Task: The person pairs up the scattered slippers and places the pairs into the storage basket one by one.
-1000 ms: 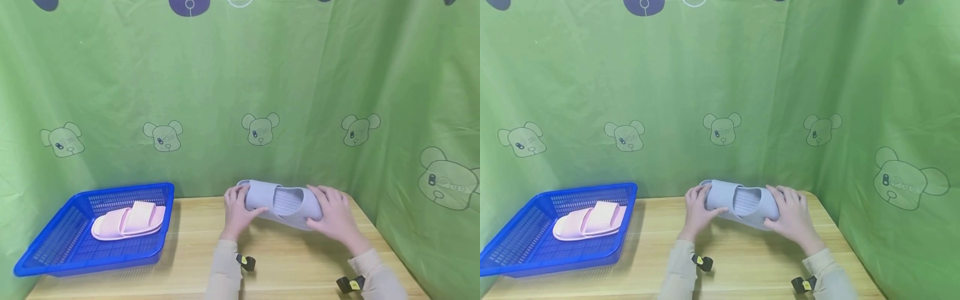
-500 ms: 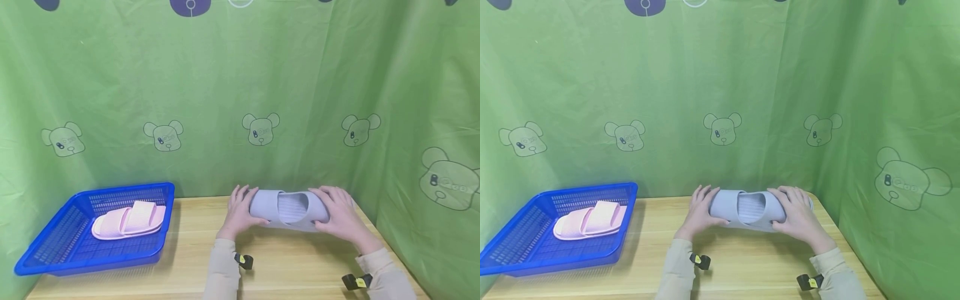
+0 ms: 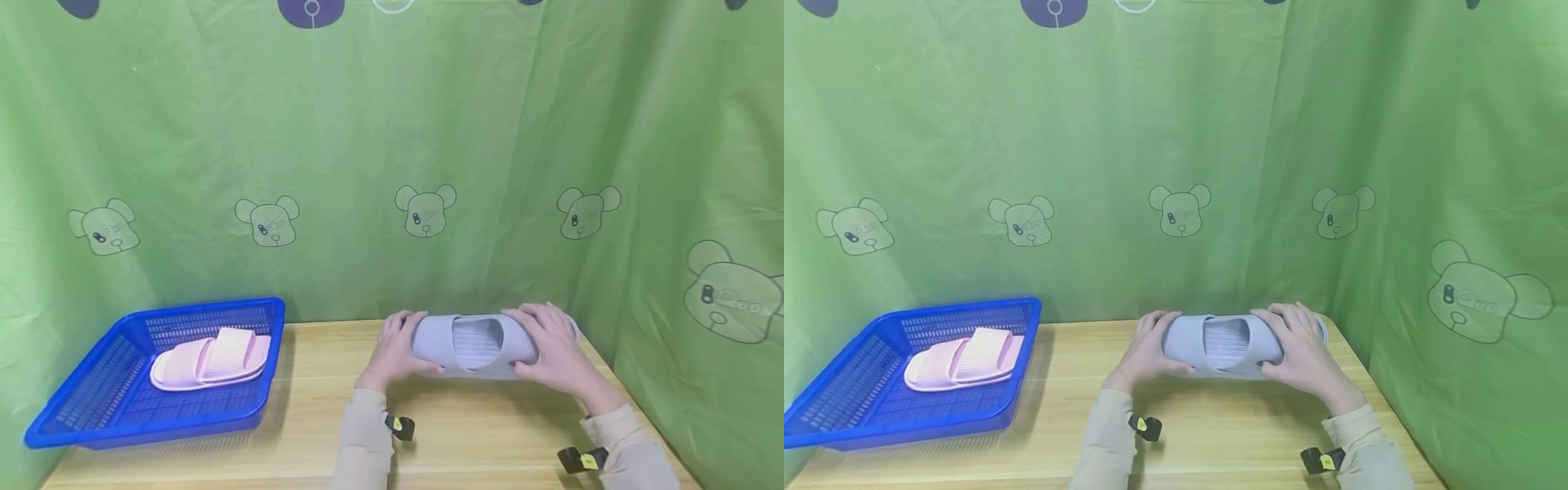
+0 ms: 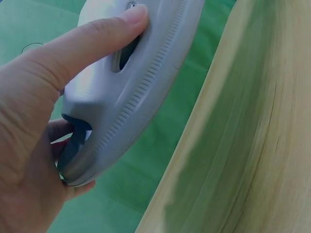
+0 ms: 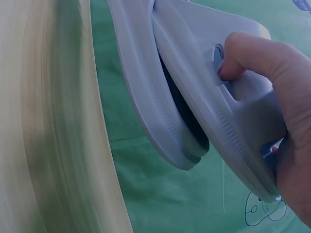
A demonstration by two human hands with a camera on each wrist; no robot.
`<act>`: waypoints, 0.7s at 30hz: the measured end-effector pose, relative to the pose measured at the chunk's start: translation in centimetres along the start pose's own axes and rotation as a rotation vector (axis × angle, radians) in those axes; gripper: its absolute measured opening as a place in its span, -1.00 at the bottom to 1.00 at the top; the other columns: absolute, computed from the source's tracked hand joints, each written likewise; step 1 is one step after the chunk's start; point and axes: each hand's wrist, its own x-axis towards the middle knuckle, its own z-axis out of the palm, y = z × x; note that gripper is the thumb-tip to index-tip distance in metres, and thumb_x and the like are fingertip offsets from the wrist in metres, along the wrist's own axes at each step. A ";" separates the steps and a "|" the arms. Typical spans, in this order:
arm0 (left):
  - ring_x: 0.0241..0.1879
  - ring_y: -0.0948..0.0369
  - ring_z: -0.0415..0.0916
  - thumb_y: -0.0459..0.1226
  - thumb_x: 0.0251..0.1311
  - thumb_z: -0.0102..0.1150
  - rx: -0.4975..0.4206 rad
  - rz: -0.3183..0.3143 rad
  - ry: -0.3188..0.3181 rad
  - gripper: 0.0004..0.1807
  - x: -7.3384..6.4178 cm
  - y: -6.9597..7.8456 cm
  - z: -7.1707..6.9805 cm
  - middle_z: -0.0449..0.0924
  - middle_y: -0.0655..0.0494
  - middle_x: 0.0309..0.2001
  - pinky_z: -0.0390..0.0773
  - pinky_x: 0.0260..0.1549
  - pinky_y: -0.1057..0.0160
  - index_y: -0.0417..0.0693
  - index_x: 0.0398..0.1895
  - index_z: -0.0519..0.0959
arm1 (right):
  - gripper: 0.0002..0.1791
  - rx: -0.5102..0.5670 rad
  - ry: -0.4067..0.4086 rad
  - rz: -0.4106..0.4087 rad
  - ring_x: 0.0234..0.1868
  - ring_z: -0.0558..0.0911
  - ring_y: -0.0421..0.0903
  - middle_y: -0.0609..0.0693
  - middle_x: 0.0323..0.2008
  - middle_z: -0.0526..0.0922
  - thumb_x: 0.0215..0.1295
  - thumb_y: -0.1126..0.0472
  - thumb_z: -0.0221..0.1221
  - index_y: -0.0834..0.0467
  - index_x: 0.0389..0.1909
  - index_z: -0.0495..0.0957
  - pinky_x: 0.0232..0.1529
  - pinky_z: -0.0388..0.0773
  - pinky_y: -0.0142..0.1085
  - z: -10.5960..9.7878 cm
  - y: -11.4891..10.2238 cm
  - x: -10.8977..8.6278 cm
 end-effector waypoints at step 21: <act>0.41 0.08 0.10 0.14 -0.50 0.63 0.072 0.026 0.056 0.19 0.2 1.1 0.2 0.23 0.06 0.37 0.28 0.35 -0.09 0.30 0.40 0.25 | -0.13 0.012 0.099 -0.033 0.02 0.37 0.18 0.19 -0.03 0.46 -0.50 0.07 0.36 0.15 0.10 0.49 0.14 0.17 0.18 1.2 -0.4 0.3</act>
